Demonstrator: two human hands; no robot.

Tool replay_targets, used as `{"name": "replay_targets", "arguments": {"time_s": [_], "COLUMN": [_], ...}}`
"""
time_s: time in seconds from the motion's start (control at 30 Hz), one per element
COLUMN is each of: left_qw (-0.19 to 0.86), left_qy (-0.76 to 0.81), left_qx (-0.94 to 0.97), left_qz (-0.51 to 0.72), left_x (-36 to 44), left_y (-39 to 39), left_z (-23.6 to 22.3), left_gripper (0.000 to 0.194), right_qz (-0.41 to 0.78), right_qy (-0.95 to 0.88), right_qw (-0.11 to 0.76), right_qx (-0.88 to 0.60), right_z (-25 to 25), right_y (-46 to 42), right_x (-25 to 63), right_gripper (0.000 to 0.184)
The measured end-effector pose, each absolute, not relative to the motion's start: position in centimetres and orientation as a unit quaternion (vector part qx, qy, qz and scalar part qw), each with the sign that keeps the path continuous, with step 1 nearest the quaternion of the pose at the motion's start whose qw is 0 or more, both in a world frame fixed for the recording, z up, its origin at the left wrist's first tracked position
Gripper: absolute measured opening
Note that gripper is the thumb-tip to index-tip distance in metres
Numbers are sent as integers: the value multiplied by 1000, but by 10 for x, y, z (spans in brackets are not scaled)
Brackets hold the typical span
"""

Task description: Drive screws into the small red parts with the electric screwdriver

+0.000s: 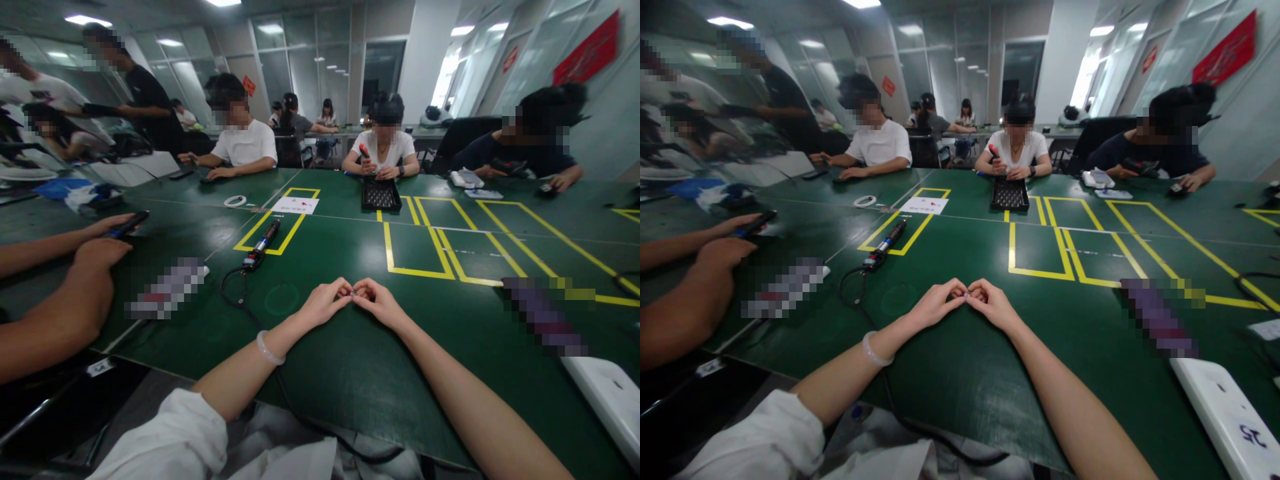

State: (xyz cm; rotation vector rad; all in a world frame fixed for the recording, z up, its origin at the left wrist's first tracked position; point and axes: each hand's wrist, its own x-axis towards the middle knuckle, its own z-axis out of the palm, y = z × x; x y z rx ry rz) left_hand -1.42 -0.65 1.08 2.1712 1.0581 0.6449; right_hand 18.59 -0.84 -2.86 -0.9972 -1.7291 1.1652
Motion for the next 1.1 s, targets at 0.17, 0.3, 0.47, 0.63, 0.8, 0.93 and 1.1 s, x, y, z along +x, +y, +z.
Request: {"name": "replay_targets", "arguments": {"time_s": [0.17, 0.3, 0.47, 0.63, 0.8, 0.93, 1.1], "left_qw": [336, 287, 6, -59, 23, 23, 11], "left_qy": [382, 398, 570, 722, 732, 715, 729], "left_qx": [826, 830, 775, 661, 673, 693, 682], "left_qz": [242, 265, 273, 195, 107, 92, 62], "left_x": [-17, -37, -108, -185, -215, -211, -188], "left_y": [-2, 18, 65, 96, 101, 100, 98], "left_z": [11, 17, 17, 12, 15, 18, 17], "left_gripper": [23, 30, 40, 63, 56, 54, 53], "right_qz": [465, 465, 465, 462, 456, 439, 416], "right_qy": [-682, -674, -677, -679, -682, -686, -696], "right_qw": [401, 402, 398, 395, 390, 393, 391], "right_qx": [-397, -408, -408, -412, -417, -428, -436], "right_z": [-29, -31, -29, -27, -27, -24, -23], "right_y": [-8, -7, -8, -9, -8, -10, -11], "right_x": [185, 186, 186, 186, 186, 185, 185], "right_gripper": [29, 29, 30, 29, 29, 31, 31]}}
